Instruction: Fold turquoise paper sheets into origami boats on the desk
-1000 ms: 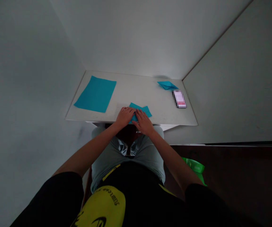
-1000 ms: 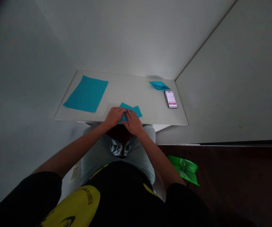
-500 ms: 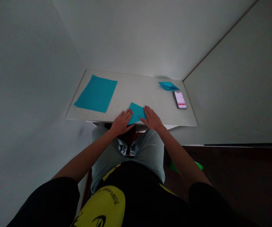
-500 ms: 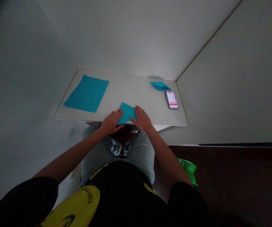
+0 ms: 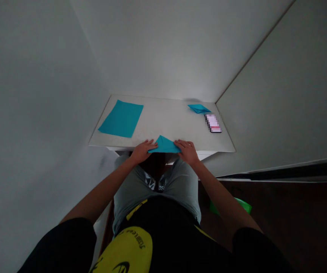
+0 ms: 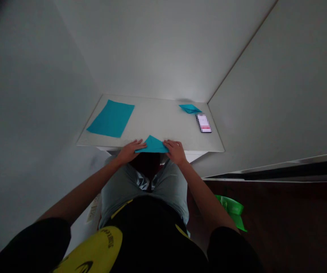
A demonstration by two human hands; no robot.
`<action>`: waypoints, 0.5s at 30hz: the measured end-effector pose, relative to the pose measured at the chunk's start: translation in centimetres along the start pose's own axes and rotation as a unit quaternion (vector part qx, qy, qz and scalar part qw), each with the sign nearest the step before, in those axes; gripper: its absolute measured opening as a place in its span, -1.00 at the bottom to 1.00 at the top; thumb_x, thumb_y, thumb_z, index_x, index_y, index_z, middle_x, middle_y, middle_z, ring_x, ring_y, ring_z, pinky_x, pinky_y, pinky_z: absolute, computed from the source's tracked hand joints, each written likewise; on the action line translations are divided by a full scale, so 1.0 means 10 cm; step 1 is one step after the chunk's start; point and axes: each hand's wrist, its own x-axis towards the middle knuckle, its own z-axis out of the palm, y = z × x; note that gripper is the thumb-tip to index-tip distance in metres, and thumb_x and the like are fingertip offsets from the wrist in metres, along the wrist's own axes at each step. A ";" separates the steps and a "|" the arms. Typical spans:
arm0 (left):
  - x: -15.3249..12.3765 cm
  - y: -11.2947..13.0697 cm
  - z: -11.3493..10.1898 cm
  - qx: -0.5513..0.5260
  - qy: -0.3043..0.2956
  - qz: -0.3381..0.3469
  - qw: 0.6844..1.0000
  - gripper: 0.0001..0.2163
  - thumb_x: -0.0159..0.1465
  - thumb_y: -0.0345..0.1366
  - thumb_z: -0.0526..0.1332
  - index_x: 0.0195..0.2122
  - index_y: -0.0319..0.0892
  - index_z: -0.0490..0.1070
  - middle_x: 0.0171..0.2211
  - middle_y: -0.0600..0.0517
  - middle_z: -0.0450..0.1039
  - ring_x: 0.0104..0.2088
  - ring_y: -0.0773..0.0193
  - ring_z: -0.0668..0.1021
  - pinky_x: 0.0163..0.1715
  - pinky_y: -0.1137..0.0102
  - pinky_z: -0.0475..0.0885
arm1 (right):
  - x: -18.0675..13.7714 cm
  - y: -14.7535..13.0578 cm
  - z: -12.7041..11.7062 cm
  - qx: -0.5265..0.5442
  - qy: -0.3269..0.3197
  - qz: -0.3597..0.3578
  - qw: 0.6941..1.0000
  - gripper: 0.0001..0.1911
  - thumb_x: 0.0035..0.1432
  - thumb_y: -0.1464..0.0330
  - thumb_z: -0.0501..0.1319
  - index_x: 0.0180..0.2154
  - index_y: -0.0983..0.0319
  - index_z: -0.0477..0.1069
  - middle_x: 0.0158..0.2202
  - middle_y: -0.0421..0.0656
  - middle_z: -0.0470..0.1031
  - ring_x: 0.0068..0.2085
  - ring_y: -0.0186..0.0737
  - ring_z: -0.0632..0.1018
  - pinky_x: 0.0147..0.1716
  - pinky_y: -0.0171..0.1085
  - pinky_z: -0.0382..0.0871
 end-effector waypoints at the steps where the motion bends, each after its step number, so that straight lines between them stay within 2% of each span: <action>1: 0.02 0.01 -0.04 -0.027 0.010 -0.023 0.999 -0.60 0.43 -0.29 0.21 0.24 -0.03 0.63 0.33 0.00 0.57 0.48 -0.05 0.43 0.50 -0.04 0.31 | 0.02 0.01 -0.06 0.013 0.010 0.015 1.000 -0.60 0.48 0.27 0.22 0.26 0.11 0.58 0.28 0.01 0.64 0.34 0.13 0.57 0.32 0.10 0.27; 2: 0.04 0.02 -0.09 -0.055 0.021 -0.051 0.997 -0.67 0.45 -0.16 0.22 0.13 -0.05 0.69 0.23 -0.01 0.66 0.43 -0.11 0.50 0.43 -0.01 0.41 | 0.05 0.02 -0.12 0.032 0.018 0.030 0.999 -0.68 0.50 0.22 0.22 0.12 0.11 0.66 0.13 0.00 0.73 0.22 0.12 0.65 0.29 0.10 0.29; 3: 0.07 0.03 -0.15 -0.082 0.031 -0.079 0.993 -0.67 0.46 -0.05 0.24 0.01 -0.08 0.73 0.11 -0.04 0.73 0.34 -0.16 0.59 0.33 0.03 0.50 | 0.09 0.04 -0.19 0.059 0.023 0.043 0.997 -0.69 0.51 0.15 0.21 -0.02 0.13 0.70 -0.03 -0.01 0.77 0.08 0.10 0.71 0.23 0.08 0.34; 5: 0.16 0.05 -0.30 -0.136 0.046 -0.113 0.983 -0.56 0.42 0.14 0.25 -0.19 -0.13 0.73 -0.12 -0.05 0.77 0.11 -0.18 0.71 0.14 0.10 0.61 | 0.18 0.08 -0.34 0.141 0.020 0.057 0.988 -0.53 0.50 -0.02 0.20 -0.24 0.16 0.68 -0.31 -0.07 0.74 -0.21 0.01 0.72 0.05 -0.02 0.45; 6: 0.21 0.06 -0.37 -0.163 0.050 -0.114 0.979 -0.52 0.39 0.20 0.26 -0.23 -0.14 0.72 -0.17 -0.04 0.77 0.02 -0.15 0.73 0.09 0.13 0.62 | 0.23 0.10 -0.41 0.190 0.018 0.061 0.980 -0.47 0.47 -0.09 0.20 -0.30 0.16 0.65 -0.38 -0.11 0.71 -0.29 -0.02 0.69 -0.05 -0.07 0.48; 8: 0.32 0.08 -0.51 -0.210 0.054 -0.102 0.971 -0.46 0.32 0.27 0.28 -0.20 -0.16 0.72 -0.15 -0.03 0.76 -0.04 -0.09 0.73 0.06 0.16 0.61 | 0.32 0.15 -0.53 0.277 0.021 0.068 0.958 -0.41 0.41 -0.18 0.21 -0.31 0.16 0.64 -0.40 -0.14 0.69 -0.32 -0.05 0.67 -0.16 -0.14 0.49; 10: 0.42 0.08 -0.60 -0.237 0.053 -0.098 0.965 -0.42 0.26 0.31 0.32 -0.13 -0.16 0.73 -0.08 -0.03 0.76 -0.01 -0.07 0.71 0.07 0.18 0.60 | 0.38 0.18 -0.60 0.329 0.033 0.083 0.940 -0.39 0.37 -0.23 0.22 -0.27 0.16 0.65 -0.33 -0.15 0.71 -0.27 -0.05 0.67 -0.17 -0.16 0.51; 12: 0.50 0.07 -0.63 -0.240 0.044 -0.108 0.964 -0.42 0.25 0.31 0.32 -0.14 -0.15 0.73 -0.08 -0.03 0.76 -0.01 -0.06 0.70 0.06 0.20 0.58 | 0.43 0.22 -0.60 0.347 0.034 0.094 0.933 -0.35 0.34 -0.27 0.21 -0.26 0.17 0.64 -0.29 -0.15 0.71 -0.24 -0.05 0.65 -0.16 -0.16 0.52; 15: 0.60 0.01 -0.59 -0.184 0.032 -0.151 0.971 -0.49 0.30 0.25 0.30 -0.29 -0.15 0.71 -0.22 -0.03 0.75 -0.09 -0.04 0.70 -0.02 0.23 0.55 | 0.49 0.31 -0.49 0.336 0.033 0.104 0.935 -0.31 0.31 -0.32 0.18 -0.33 0.16 0.59 -0.32 -0.15 0.66 -0.23 -0.08 0.61 -0.16 -0.17 0.51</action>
